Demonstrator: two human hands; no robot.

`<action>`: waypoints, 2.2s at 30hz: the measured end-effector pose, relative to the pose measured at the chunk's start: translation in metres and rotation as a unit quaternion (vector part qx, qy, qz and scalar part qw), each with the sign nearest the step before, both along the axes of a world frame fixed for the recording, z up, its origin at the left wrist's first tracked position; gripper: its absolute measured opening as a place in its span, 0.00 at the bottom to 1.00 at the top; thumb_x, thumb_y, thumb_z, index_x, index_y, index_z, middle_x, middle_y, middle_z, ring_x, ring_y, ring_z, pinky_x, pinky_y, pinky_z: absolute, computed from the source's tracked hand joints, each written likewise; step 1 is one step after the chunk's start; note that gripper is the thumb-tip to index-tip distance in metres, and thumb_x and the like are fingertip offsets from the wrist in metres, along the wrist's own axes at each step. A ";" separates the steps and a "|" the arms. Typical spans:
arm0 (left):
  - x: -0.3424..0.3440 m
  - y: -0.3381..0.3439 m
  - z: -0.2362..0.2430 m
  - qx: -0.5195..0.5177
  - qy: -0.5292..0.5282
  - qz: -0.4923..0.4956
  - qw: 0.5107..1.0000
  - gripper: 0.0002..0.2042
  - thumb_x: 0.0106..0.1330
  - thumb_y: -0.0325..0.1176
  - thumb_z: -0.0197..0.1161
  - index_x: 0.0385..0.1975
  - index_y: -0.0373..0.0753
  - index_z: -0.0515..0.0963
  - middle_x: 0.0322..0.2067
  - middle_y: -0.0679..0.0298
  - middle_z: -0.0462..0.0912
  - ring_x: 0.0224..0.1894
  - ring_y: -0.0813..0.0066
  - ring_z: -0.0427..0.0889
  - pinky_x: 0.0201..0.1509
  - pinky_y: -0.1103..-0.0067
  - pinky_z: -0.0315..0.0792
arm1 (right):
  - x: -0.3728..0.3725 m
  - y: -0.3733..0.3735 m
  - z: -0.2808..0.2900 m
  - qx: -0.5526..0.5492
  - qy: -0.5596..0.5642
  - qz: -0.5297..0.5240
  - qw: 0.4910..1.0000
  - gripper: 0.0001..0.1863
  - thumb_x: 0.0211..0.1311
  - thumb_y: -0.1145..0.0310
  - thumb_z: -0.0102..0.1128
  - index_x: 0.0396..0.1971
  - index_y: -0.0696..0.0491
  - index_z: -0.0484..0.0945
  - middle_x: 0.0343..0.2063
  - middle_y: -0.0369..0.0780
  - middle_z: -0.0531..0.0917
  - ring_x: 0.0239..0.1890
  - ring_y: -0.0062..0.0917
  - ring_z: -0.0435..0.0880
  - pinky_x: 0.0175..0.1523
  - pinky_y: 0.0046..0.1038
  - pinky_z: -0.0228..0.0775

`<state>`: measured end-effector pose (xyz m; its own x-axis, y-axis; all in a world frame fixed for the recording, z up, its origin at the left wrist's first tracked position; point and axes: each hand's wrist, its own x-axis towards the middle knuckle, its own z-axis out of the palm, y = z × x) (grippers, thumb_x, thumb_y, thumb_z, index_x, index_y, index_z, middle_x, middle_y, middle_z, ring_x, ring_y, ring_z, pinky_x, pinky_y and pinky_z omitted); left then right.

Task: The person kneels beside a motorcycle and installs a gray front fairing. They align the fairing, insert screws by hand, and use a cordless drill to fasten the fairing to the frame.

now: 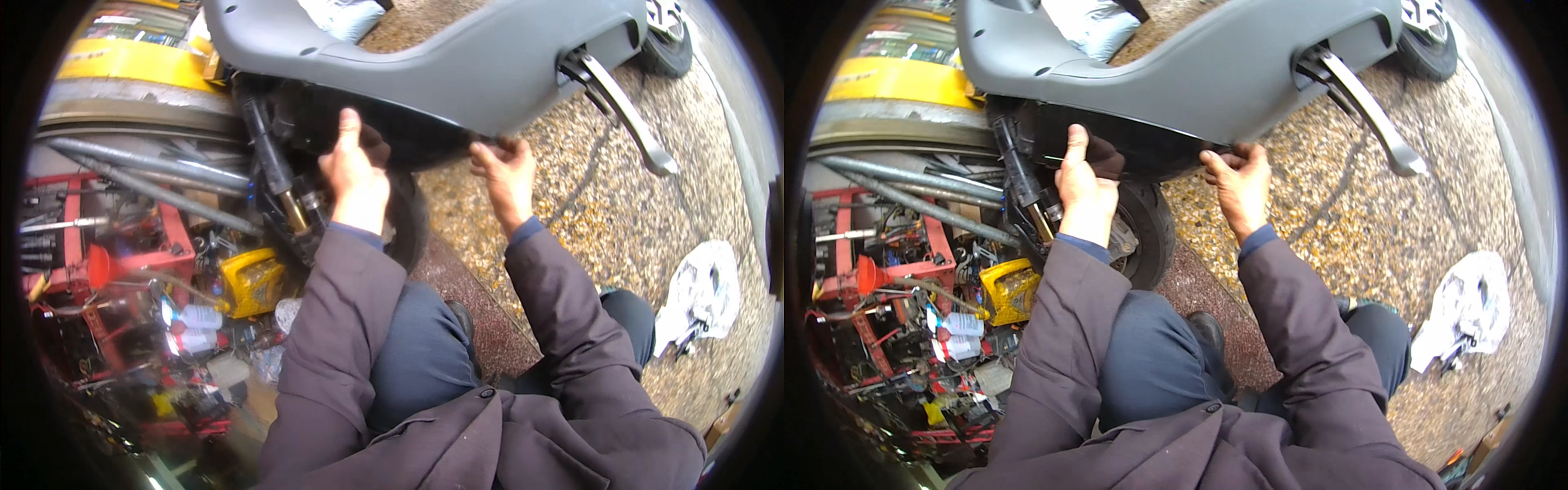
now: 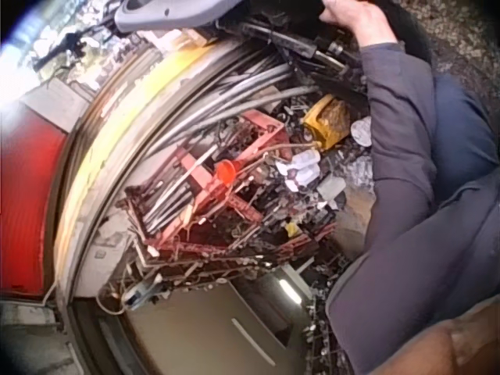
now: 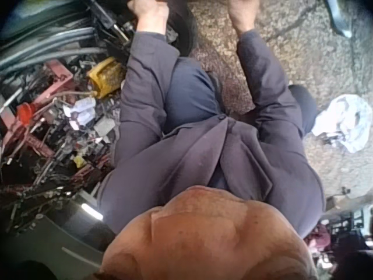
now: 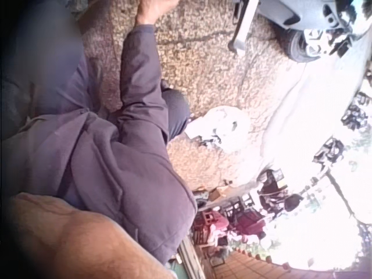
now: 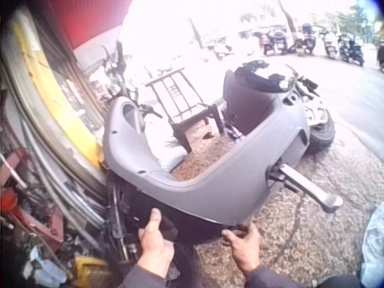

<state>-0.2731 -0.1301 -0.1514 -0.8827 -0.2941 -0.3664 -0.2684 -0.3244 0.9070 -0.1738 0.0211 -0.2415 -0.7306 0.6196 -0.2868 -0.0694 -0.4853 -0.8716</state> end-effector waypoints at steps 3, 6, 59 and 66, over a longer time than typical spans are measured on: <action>0.001 0.001 0.004 0.002 0.015 -0.013 1.000 0.11 0.64 0.43 0.71 0.27 0.45 0.79 0.22 0.67 0.81 0.21 0.72 0.80 0.23 0.74 0.73 | 0.002 0.002 -0.004 0.038 -0.013 0.014 0.999 0.26 0.57 0.72 0.74 0.47 0.65 0.68 0.29 0.40 0.82 0.27 0.18 0.82 0.31 0.20 0.78; 0.001 0.000 0.000 0.002 0.035 -0.017 0.999 0.13 0.63 0.42 0.72 0.24 0.44 0.78 0.21 0.67 0.80 0.19 0.74 0.78 0.21 0.77 0.71 | 0.005 0.005 -0.001 0.186 -0.074 0.033 0.979 0.28 0.52 0.67 0.79 0.46 0.62 0.70 0.29 0.38 0.82 0.31 0.19 0.81 0.38 0.24 0.78; 0.016 0.027 -0.009 -0.079 -0.001 -0.055 0.995 0.13 0.62 0.43 0.74 0.37 0.41 0.83 0.33 0.65 0.85 0.40 0.64 0.83 0.53 0.60 0.74 | -0.023 0.028 0.017 0.610 0.267 0.375 0.645 0.11 0.53 0.59 0.60 0.21 0.50 0.82 0.20 0.44 0.83 0.27 0.44 0.84 0.33 0.42 0.77; 0.025 0.032 -0.007 -0.140 -0.015 -0.076 0.987 0.21 0.60 0.46 0.75 0.48 0.41 0.81 0.43 0.62 0.82 0.51 0.62 0.80 0.59 0.59 0.69 | 0.001 0.031 0.013 0.619 0.104 0.431 0.648 0.13 0.54 0.58 0.60 0.26 0.53 0.82 0.24 0.47 0.85 0.30 0.47 0.85 0.36 0.44 0.78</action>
